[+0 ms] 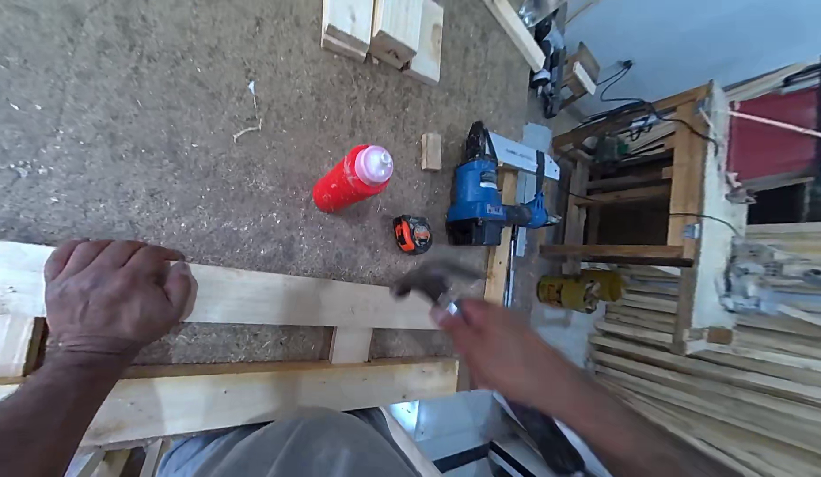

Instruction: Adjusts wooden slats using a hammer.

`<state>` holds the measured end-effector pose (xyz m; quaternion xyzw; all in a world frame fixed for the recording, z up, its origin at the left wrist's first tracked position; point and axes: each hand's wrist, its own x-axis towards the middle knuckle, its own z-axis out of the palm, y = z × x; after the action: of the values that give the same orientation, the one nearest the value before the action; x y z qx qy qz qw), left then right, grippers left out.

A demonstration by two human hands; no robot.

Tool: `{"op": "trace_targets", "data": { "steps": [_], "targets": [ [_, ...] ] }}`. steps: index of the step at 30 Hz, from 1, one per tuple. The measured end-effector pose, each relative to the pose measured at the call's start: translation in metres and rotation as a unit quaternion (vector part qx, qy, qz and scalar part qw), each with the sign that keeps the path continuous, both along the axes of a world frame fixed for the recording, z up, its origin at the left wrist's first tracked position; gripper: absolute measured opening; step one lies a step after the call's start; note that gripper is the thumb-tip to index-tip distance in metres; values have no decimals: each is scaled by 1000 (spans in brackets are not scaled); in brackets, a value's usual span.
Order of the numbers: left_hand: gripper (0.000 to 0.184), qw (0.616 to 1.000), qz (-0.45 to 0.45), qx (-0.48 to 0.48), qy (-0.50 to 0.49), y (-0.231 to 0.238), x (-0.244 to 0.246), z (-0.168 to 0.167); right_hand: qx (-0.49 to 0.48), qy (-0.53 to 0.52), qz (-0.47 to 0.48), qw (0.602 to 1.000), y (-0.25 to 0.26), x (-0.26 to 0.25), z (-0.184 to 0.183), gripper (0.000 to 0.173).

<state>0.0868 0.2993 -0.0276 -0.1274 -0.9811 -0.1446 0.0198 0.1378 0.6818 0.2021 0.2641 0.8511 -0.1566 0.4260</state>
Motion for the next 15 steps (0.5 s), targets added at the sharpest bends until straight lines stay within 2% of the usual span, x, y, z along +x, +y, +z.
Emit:
{"op": "trace_targets", "data": {
  "steps": [1, 2, 3, 4, 5, 6, 7, 8, 9, 10, 11, 12, 13, 14, 15],
  "targets": [
    [59, 1000, 1, -1, -5, 1, 0, 0, 6, 134, -13, 991, 0, 3, 5, 49],
    [59, 1000, 2, -2, -7, 1, 1, 0, 6, 260, -16, 965, -2, 8, -2, 47],
    [59, 1000, 3, -2, -7, 1, 0, 0, -3, 330, -18, 944, -4, 17, -16, 47],
    [58, 1000, 4, 0, -6, 0, 0, 0, -14, 316, -11, 949, -6, 31, -31, 48],
    [58, 1000, 5, 3, -3, 1, 0, 1, -21, 200, -2, 980, -7, 43, -41, 49],
    [57, 1000, 5, 7, 0, 1, 1, 1, -25, 35, 21, 999, -8, 47, -46, 51],
    [57, 1000, 4, 9, 4, 1, 1, 2, -23, -99, 49, 994, -7, 47, -48, 52],
    [58, 1000, 3, 10, 12, 1, -2, 1, -25, -166, 68, 983, -4, 43, -44, 53],
    [58, 1000, 4, 8, 17, 1, -3, 1, -25, -173, 76, 982, -3, 37, -33, 53],
    [59, 1000, 3, 6, 13, 0, -1, 0, -22, -120, 66, 990, -4, 32, -18, 53],
    [59, 1000, 0, 4, 7, 0, 0, 0, -11, -6, 49, 999, -4, 33, -6, 53],
    [59, 1000, 1, 2, 2, 1, 1, 0, 0, 149, 29, 988, -4, 41, -5, 51],
    [59, 1000, 2, 0, 2, 2, 2, 1, -5, 318, 12, 948, -3, 52, -18, 50],
    [59, 1000, 4, -1, 7, 3, 2, 2, -36, 439, -13, 898, -5, 63, -38, 50],
    [58, 1000, 4, -3, 11, 2, 1, 2, -70, 491, -34, 868, -8, 78, -64, 53]
  ]
}}
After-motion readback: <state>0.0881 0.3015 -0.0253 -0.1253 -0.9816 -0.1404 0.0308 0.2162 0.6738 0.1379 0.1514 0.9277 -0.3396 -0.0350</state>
